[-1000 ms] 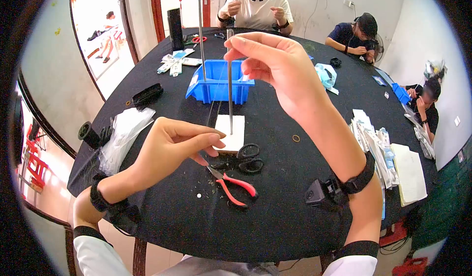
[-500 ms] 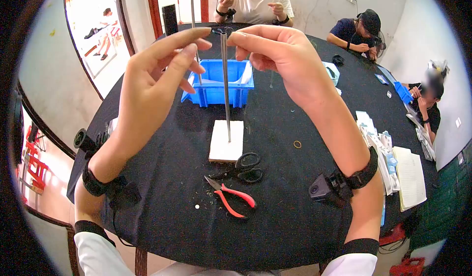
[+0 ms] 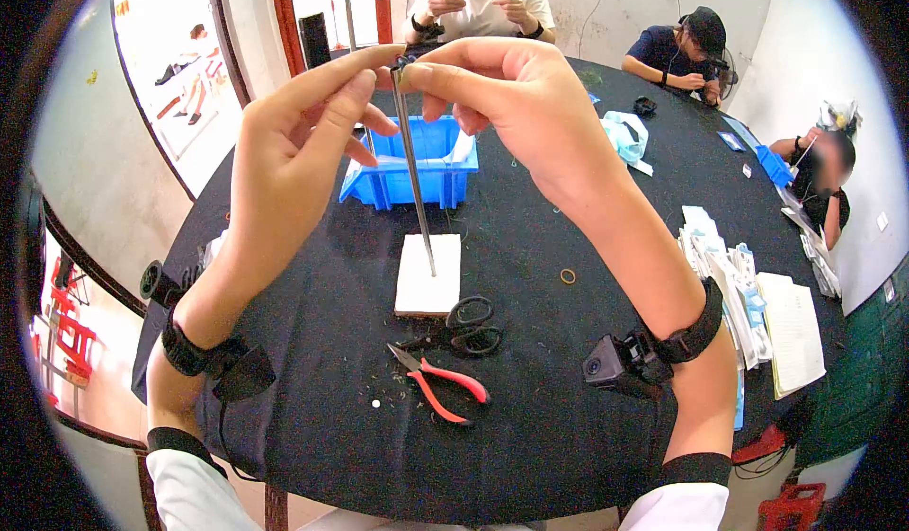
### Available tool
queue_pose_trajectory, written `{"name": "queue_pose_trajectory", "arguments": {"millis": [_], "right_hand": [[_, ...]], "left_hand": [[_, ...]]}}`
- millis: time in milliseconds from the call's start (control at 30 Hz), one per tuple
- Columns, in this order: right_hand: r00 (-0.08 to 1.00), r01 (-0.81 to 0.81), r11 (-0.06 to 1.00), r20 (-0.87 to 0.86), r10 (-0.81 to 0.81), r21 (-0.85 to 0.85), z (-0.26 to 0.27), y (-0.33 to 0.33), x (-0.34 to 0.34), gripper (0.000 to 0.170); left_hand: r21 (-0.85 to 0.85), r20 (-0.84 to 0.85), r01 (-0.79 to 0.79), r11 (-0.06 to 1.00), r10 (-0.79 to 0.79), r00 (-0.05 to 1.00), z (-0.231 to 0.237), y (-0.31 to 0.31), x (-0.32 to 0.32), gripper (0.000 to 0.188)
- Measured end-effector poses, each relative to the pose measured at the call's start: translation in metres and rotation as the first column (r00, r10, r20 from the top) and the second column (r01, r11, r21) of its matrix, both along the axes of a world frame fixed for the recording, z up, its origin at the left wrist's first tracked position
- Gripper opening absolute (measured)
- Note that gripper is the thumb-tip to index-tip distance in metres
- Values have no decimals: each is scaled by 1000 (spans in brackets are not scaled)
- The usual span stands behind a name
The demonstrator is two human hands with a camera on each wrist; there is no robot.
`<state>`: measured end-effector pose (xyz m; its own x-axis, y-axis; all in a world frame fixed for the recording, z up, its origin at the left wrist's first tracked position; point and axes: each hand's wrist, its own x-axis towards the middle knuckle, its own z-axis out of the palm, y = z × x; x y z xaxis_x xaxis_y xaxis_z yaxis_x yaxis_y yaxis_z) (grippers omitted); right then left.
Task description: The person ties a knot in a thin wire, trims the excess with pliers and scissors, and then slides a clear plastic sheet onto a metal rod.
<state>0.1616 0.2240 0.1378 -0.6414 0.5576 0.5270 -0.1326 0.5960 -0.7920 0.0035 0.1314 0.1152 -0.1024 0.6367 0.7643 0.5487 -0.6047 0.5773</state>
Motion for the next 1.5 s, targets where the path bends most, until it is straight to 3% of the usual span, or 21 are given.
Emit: {"name": "queue_pose_trajectory", "arguments": {"millis": [200, 600, 700, 767, 833, 1000, 1400, 1500], "right_hand": [[1000, 17, 1000, 21, -17, -4, 4, -2, 2, 20], [999, -25, 998, 45, 28, -66, 5, 4, 4, 22], [997, -21, 999, 79, 25, -44, 5, 1, 4, 22], [995, -27, 999, 92, 31, -42, 5, 0, 4, 23], [994, -34, 998, 99, 39, -48, 4, 1, 4, 23], [995, -73, 994, 67, 79, -86, 1, 2, 5, 22], [991, -21, 973, 125, 50, -231, -47, 11, 19, 19], [993, -34, 950, 98, 67, -312, -60, 9, 21, 20]], "left_hand": [[-29, 103, 111, 993, -107, 989, 10, 7, -3, 26], [-27, 133, 89, 996, -84, 988, 12, 8, 0, 19], [15, 42, 13, 1000, -13, 999, 9, 8, -1, 18], [115, -109, -117, 986, 129, 986, 8, 4, 1, 17], [264, -236, -187, 946, 251, 939, 7, 5, 0, 17], [603, -423, -171, 779, 494, 759, 4, 7, -2, 17], [606, -484, -205, 768, 561, 672, 1, 4, 2, 21], [732, -451, -133, 668, 621, 641, -1, 16, -6, 24]]}}
